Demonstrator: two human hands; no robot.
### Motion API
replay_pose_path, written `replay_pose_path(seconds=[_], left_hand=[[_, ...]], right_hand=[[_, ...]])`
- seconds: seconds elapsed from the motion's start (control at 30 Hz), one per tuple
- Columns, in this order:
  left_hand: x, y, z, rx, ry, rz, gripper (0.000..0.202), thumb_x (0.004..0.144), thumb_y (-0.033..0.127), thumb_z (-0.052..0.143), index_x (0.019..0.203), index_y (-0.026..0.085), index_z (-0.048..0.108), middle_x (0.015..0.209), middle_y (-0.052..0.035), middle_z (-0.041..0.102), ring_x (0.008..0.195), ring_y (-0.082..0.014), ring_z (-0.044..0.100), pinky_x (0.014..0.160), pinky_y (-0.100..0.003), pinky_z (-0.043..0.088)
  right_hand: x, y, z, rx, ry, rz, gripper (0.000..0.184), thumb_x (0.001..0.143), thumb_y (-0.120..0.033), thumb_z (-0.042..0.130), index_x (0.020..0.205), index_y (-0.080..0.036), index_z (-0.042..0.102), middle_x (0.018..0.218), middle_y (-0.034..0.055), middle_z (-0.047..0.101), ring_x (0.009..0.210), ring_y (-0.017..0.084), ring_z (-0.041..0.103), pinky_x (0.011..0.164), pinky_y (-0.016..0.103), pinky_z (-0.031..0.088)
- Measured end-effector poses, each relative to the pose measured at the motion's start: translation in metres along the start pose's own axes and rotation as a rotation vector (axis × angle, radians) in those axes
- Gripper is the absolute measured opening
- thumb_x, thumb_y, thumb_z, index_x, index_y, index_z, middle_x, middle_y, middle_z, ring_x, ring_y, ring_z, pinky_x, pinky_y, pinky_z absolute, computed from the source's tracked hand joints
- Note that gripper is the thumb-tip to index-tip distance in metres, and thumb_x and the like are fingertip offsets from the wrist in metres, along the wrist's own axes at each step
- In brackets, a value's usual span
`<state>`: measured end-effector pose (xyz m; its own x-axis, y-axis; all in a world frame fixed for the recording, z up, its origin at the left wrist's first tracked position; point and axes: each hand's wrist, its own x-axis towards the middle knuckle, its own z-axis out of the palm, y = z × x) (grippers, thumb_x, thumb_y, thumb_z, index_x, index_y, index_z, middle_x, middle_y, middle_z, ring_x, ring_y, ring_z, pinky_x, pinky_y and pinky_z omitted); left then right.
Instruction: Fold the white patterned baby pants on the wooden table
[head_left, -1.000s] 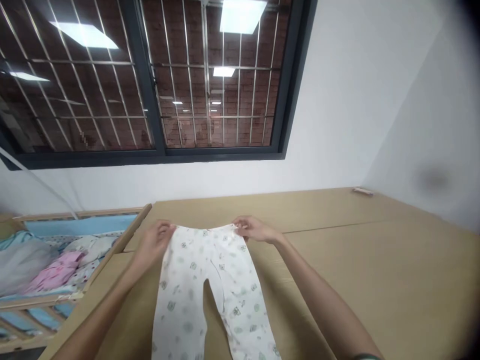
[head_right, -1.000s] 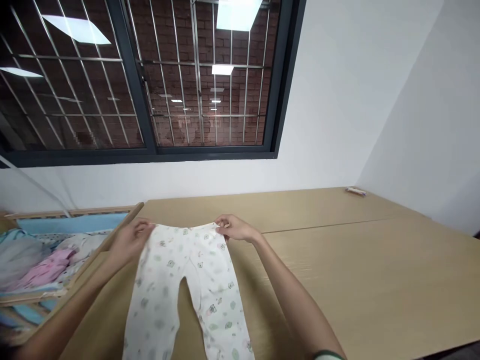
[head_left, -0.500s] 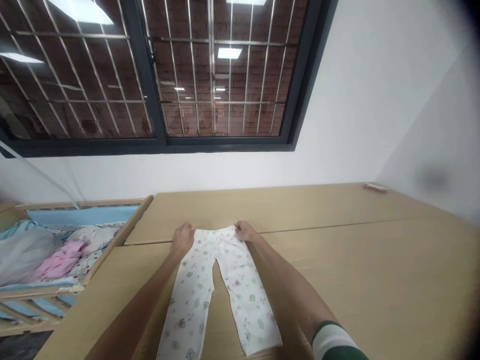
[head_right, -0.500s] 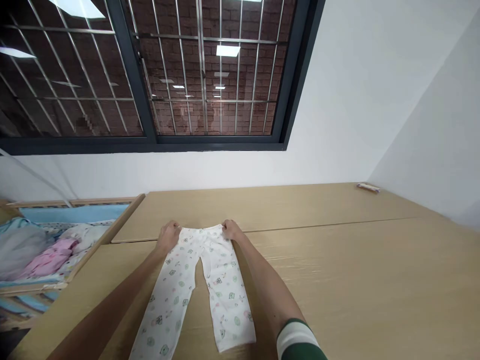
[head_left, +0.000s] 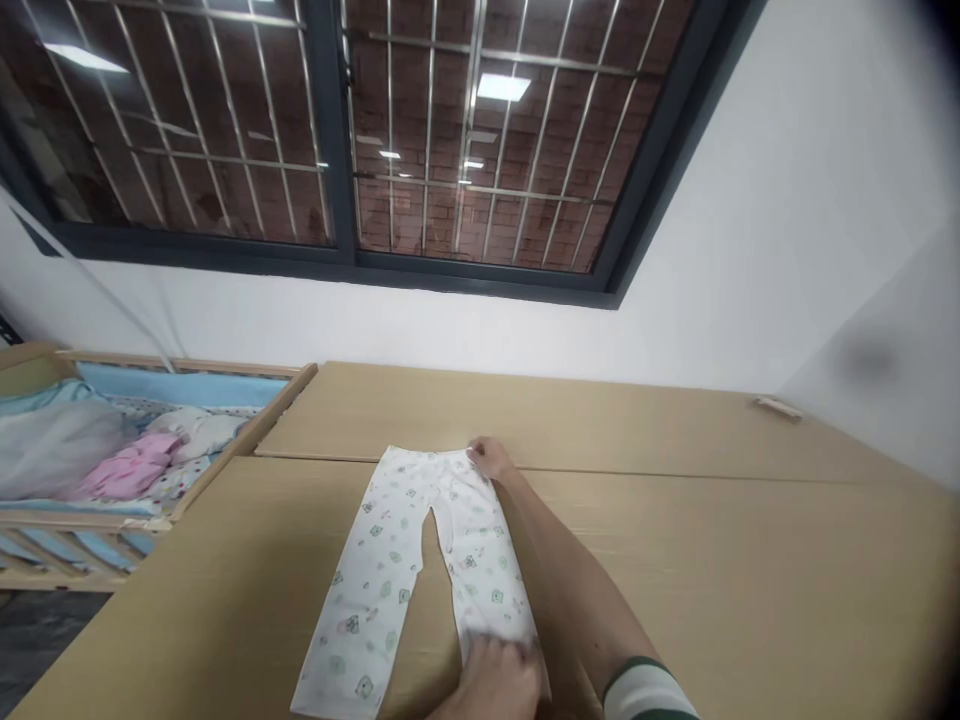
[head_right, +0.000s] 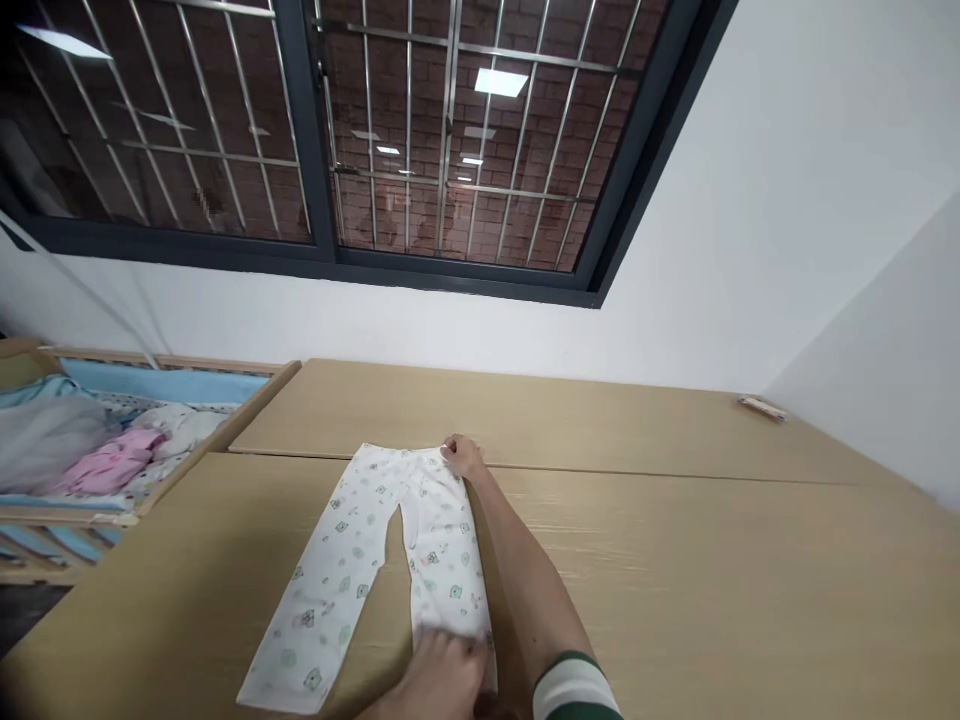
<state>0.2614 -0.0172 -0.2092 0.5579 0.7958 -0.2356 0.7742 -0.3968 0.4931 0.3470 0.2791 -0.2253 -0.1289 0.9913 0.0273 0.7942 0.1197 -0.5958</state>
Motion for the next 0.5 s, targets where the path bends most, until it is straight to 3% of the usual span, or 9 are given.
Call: replay_pose_path(seconds=[0.17, 0.3, 0.4, 0.5], left_hand=[[0.008, 0.0, 0.013, -0.094, 0.035, -0.069, 0.05, 0.091, 0.043, 0.049, 0.124, 0.008, 0.063, 0.112, -0.0223, 0.068, 0.108, -0.0417, 0.061, 0.098, -0.057, 0.042], [0.005, -0.003, 0.012, -0.104, 0.054, -0.056, 0.037, 0.089, 0.029, 0.044, 0.113, 0.012, 0.067, 0.106, -0.0214, 0.067, 0.103, -0.0393, 0.062, 0.093, -0.054, 0.043], [-0.003, -0.005, -0.002, -0.143, 0.091, -0.048, 0.031, 0.089, 0.028, 0.043, 0.101, 0.015, 0.069, 0.101, -0.0191, 0.069, 0.098, -0.036, 0.064, 0.086, -0.048, 0.045], [-0.021, -0.013, -0.026, -0.251, 0.113, -0.078, 0.025, 0.088, 0.031, 0.046, 0.083, 0.019, 0.068, 0.083, -0.0119, 0.07, 0.082, -0.0284, 0.066, 0.073, -0.037, 0.045]], right_hand=[[-0.001, -0.003, 0.0, -0.003, -0.002, 0.025, 0.015, 0.091, -0.028, 0.058, 0.081, -0.019, 0.065, 0.074, 0.0007, 0.067, 0.081, 0.017, 0.062, 0.075, 0.024, 0.042], [-0.003, -0.007, -0.003, 0.031, 0.01, 0.038, 0.011, 0.09, -0.021, 0.061, 0.08, -0.018, 0.064, 0.078, 0.0015, 0.068, 0.08, 0.016, 0.063, 0.073, 0.023, 0.042], [-0.004, -0.013, -0.008, 0.07, 0.022, 0.035, 0.002, 0.089, -0.018, 0.062, 0.089, -0.017, 0.064, 0.083, 0.0026, 0.07, 0.078, 0.014, 0.063, 0.07, 0.022, 0.044], [-0.003, -0.023, -0.014, 0.105, 0.034, 0.027, 0.012, 0.088, -0.02, 0.065, 0.1, -0.016, 0.062, 0.085, 0.0033, 0.07, 0.075, 0.014, 0.064, 0.066, 0.021, 0.045]])
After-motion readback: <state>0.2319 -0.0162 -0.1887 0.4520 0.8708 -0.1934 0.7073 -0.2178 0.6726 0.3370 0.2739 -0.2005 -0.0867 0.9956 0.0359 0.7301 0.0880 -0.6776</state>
